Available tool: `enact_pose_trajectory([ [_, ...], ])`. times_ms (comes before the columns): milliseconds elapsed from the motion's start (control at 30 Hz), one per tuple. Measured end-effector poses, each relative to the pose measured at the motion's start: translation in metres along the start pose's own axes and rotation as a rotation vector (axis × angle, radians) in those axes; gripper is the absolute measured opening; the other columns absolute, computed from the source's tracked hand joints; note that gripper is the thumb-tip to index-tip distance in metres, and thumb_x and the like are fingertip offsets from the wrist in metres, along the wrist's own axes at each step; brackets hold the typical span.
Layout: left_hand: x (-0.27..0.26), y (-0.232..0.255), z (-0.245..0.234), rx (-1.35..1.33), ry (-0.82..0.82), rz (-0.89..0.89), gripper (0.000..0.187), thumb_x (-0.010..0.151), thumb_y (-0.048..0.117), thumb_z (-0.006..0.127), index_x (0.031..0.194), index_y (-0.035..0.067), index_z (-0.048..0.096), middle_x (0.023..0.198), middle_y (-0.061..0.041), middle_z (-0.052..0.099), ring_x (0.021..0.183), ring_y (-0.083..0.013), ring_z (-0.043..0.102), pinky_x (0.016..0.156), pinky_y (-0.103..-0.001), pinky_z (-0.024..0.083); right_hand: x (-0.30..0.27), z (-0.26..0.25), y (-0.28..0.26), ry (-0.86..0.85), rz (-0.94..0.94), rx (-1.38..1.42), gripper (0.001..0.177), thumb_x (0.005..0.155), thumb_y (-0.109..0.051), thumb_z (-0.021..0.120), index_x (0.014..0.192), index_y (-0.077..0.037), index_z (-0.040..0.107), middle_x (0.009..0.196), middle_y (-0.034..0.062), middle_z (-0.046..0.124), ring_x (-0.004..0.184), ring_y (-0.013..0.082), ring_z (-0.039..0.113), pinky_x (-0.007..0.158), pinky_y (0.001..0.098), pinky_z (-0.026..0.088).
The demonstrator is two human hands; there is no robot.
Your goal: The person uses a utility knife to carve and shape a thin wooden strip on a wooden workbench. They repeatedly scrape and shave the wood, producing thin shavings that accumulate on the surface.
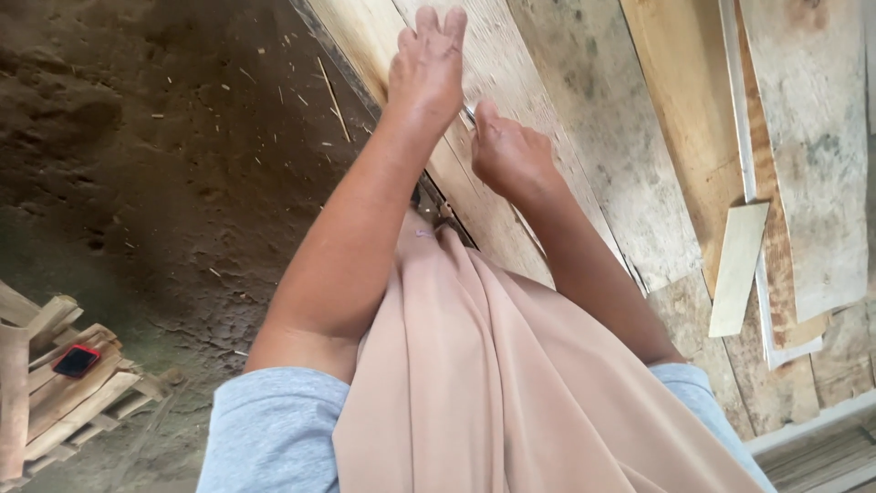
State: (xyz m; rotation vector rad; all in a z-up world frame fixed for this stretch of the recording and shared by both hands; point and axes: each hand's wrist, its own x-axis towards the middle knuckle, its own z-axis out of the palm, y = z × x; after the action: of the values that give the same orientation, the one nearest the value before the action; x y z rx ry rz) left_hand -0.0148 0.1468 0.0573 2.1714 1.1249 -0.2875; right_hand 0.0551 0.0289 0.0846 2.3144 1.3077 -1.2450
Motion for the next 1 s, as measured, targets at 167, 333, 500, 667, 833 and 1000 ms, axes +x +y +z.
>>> enact_pose_trajectory([
  [167,-0.001,0.003,-0.002,0.001,-0.021,-0.006,0.079,0.074,-0.025,0.052,0.141,0.014,0.037,0.116,-0.012,0.038,0.094,-0.026,0.043,0.075,-0.04,0.051,-0.01,0.011,0.01,-0.018,0.049,0.017,0.014,0.101,-0.013,0.024,0.106,-0.008,0.036,0.093,0.024,0.068,0.076,0.0465,0.058,0.07,0.0557,0.039],
  [333,0.008,-0.006,0.02,0.077,0.085,0.055,0.106,0.068,-0.029,0.051,0.156,0.023,0.022,0.135,-0.018,0.042,0.104,-0.03,0.052,0.079,-0.041,0.057,-0.026,0.025,0.025,-0.026,0.066,0.004,0.019,0.103,-0.017,0.027,0.11,-0.006,0.04,0.09,0.0213,0.069,0.076,0.046,0.061,0.066,0.0556,0.042],
  [500,0.0,-0.006,0.046,0.283,0.227,0.12,0.079,0.073,-0.026,0.058,0.144,0.002,0.041,0.134,-0.02,0.047,0.1,-0.0332,0.051,0.072,-0.039,0.055,-0.027,0.033,0.031,-0.008,0.046,0.037,0.016,0.108,-0.024,0.03,0.105,-0.009,0.034,0.095,0.0206,0.068,0.076,0.0452,0.06,0.065,0.056,0.041],
  [667,-0.06,0.015,0.029,0.154,0.001,0.166,0.085,0.071,-0.026,0.054,0.143,0.016,0.039,0.159,-0.006,0.014,0.141,-0.0341,0.007,0.113,-0.053,0.021,-0.027,0.034,0.035,-0.011,0.032,0.057,0.014,0.104,-0.021,0.026,0.104,-0.009,0.033,0.09,0.0212,0.066,0.073,0.046,0.057,0.064,0.0571,0.039],
  [833,-0.067,-0.004,0.039,0.293,-0.363,0.149,0.08,0.115,0.035,0.044,0.165,0.017,-0.015,0.161,-0.001,-0.035,0.142,-0.026,-0.036,0.118,-0.066,-0.016,-0.029,0.033,0.034,-0.013,0.015,0.056,0.018,0.106,-0.023,0.026,0.106,-0.009,0.036,0.089,0.0208,0.067,0.073,0.0427,0.06,0.063,0.0559,0.042],
  [1000,-0.071,0.007,0.024,0.315,-0.348,0.12,0.065,0.114,0.042,0.023,0.166,0.022,-0.01,0.164,0.004,-0.028,0.145,-0.0225,-0.031,0.119,-0.068,-0.014,-0.027,0.035,0.036,-0.005,0.029,0.046,0.017,0.107,-0.025,0.029,0.107,-0.01,0.035,0.091,0.0211,0.068,0.074,0.0461,0.061,0.064,0.0572,0.043],
])
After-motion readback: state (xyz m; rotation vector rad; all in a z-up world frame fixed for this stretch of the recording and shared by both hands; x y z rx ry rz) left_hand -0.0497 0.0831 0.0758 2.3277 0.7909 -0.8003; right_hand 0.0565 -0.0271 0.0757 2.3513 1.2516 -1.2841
